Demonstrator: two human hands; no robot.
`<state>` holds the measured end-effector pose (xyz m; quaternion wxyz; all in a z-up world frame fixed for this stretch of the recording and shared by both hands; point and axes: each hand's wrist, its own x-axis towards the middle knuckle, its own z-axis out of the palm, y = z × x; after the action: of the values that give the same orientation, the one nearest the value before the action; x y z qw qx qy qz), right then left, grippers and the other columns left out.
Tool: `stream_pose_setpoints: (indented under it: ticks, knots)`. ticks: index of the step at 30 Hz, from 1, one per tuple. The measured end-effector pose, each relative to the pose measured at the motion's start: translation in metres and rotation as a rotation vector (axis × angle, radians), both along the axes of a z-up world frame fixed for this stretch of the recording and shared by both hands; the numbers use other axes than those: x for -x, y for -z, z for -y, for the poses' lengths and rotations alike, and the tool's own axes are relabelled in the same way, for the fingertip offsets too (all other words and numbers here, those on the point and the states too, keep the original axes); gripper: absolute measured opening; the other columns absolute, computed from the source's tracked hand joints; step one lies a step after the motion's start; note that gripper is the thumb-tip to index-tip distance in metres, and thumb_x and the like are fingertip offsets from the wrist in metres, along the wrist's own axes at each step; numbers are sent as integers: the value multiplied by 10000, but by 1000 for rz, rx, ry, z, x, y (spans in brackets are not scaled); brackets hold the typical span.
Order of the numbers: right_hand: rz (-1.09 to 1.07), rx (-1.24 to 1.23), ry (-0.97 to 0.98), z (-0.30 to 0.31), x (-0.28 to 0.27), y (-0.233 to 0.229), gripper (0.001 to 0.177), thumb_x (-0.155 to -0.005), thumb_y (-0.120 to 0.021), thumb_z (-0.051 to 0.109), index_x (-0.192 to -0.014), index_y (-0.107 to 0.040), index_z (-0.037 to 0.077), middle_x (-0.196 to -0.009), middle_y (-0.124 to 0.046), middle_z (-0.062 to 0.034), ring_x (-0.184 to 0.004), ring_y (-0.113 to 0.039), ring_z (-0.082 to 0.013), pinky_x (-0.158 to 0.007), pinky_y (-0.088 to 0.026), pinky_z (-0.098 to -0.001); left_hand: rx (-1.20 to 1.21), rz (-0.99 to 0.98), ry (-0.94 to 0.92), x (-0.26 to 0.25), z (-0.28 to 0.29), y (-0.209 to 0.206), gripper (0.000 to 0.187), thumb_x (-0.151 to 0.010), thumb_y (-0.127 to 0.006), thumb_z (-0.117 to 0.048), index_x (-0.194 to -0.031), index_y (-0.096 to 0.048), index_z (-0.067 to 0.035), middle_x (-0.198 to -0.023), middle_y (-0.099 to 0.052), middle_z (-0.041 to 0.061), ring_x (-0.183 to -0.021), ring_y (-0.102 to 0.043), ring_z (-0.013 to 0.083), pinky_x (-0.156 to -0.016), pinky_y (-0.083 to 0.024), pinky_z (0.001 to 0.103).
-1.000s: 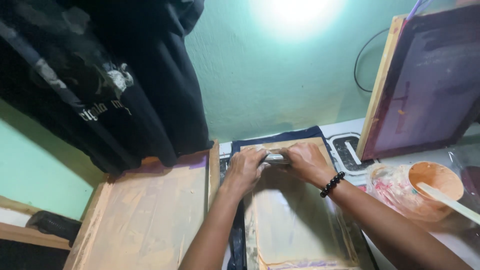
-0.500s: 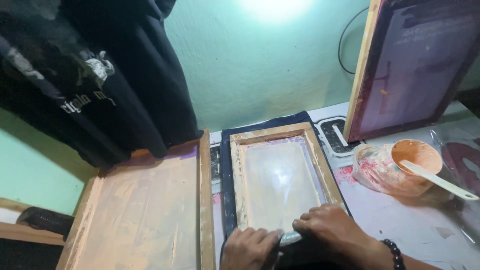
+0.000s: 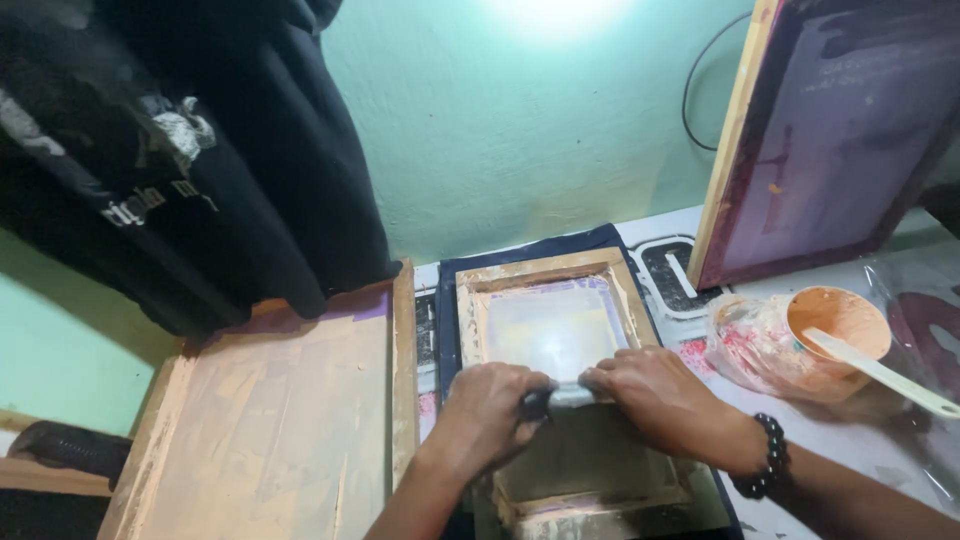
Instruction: Spreading ink or emulsion across a screen printing frame using a squeegee
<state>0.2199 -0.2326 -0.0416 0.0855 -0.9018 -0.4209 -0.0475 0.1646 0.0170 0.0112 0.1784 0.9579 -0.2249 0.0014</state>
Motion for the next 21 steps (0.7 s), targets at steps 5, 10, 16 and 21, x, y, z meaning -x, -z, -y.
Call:
stream_pose_setpoints:
  ticks: [5, 10, 16, 21]
  knots:
    - [233, -122, 85, -18, -72, -12, 367, -653, -762, 272, -989, -624, 219, -755, -698, 18, -801, -710, -265, -686, -588, -460, -18, 236, -64, -65, 0, -7, 151, -808, -778, -219, -934, -703, -184, -816, -735, 39, -870, -740, 316, -732, -565, 452]
    - [81, -16, 173, -37, -99, -30, 325, -753, -740, 451, -964, -635, 227, -811, -717, 21, -833, -733, -284, -743, -584, -460, 133, 328, -52, -114, -17, 40, 260, -875, -730, -231, -1115, -676, -144, -979, -725, 111, -1003, -695, 355, -855, -564, 475]
    - [-11, -132, 132, -21, -62, -9, 307, -758, -772, 400, -914, -648, 167, -765, -727, -100, -823, -716, -390, -719, -553, -585, 113, 282, 22, -66, -10, 38, 334, -835, -749, -223, -1153, -703, -131, -909, -723, 145, -923, -703, 371, -814, -583, 486]
    - [-13, 102, 120, 7, 24, 15, 69, -903, -646, 259, -968, -623, 257, -735, -688, -15, -703, -692, -249, -595, -564, -423, 8, 161, 81, 26, 14, 32, 164, -932, -663, -216, -1086, -665, -160, -821, -691, 56, -737, -649, 236, -642, -548, 355]
